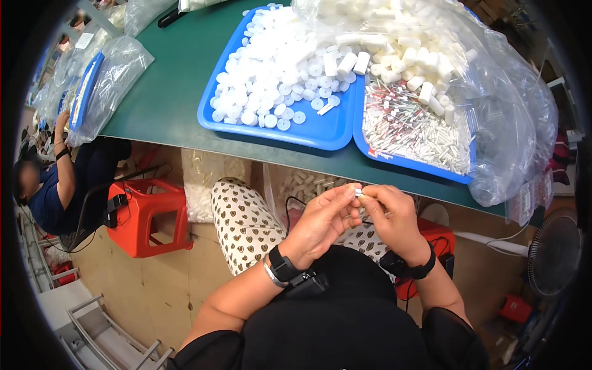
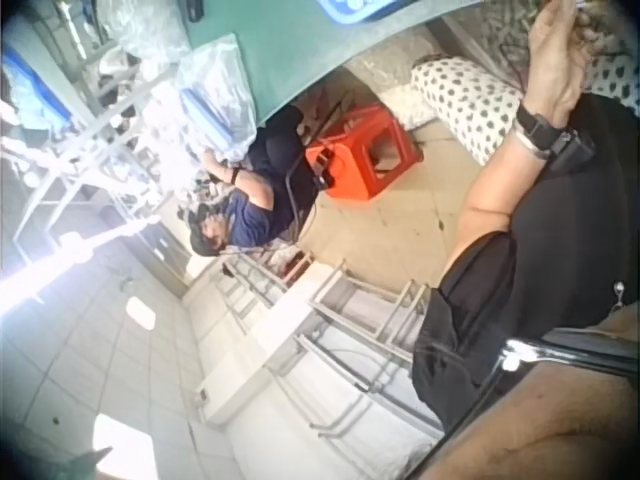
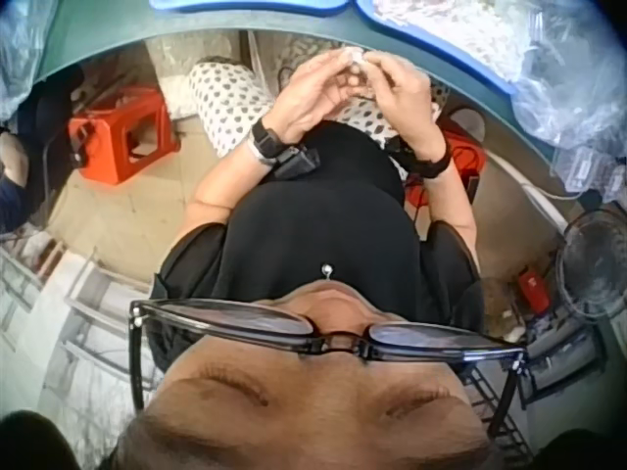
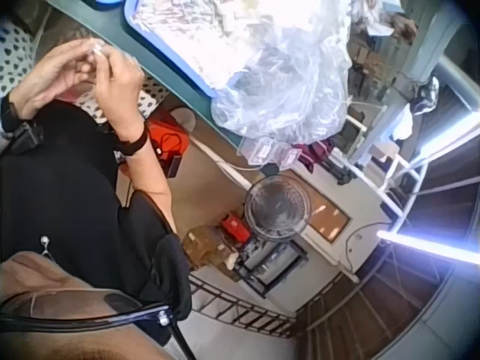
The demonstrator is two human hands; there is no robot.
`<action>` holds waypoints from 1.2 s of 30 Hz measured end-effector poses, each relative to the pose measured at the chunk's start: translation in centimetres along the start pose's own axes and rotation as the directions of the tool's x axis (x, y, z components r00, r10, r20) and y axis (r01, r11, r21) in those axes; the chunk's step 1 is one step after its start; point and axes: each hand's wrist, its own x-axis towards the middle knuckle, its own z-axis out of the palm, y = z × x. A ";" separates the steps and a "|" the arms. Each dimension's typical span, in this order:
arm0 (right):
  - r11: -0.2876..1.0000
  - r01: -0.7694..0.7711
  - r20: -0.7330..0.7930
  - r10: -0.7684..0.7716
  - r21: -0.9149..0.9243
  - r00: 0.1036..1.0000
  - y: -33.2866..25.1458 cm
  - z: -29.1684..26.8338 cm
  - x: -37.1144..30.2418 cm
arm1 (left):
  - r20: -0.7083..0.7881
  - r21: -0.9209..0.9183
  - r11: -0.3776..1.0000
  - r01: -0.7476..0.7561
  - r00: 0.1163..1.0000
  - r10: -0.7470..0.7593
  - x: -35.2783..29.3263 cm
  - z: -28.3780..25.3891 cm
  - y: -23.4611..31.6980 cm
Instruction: The person sits at a green table and repeatedly picks up small white plastic caps and thin metal rods. They insert the rods into the caps and place the assembled units into a blue tray. The process is repetitive and involves handling small parts by hand.
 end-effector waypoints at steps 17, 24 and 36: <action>0.653 0.530 0.209 -0.506 -0.542 0.837 -0.8 0.6 12.8 | -0.079 0.141 0.981 -0.135 0.986 0.147 -1.0 1.0 1.5; 0.443 0.546 0.306 -0.505 -0.711 0.807 0.5 3.1 15.8 | -0.136 0.097 0.983 -0.157 0.976 0.170 -1.6 -0.5 2.2; 0.755 0.464 0.058 -0.497 -0.464 0.866 -0.5 0.2 12.8 | -0.138 0.067 0.986 -0.150 0.978 0.158 -1.7 -0.9 2.7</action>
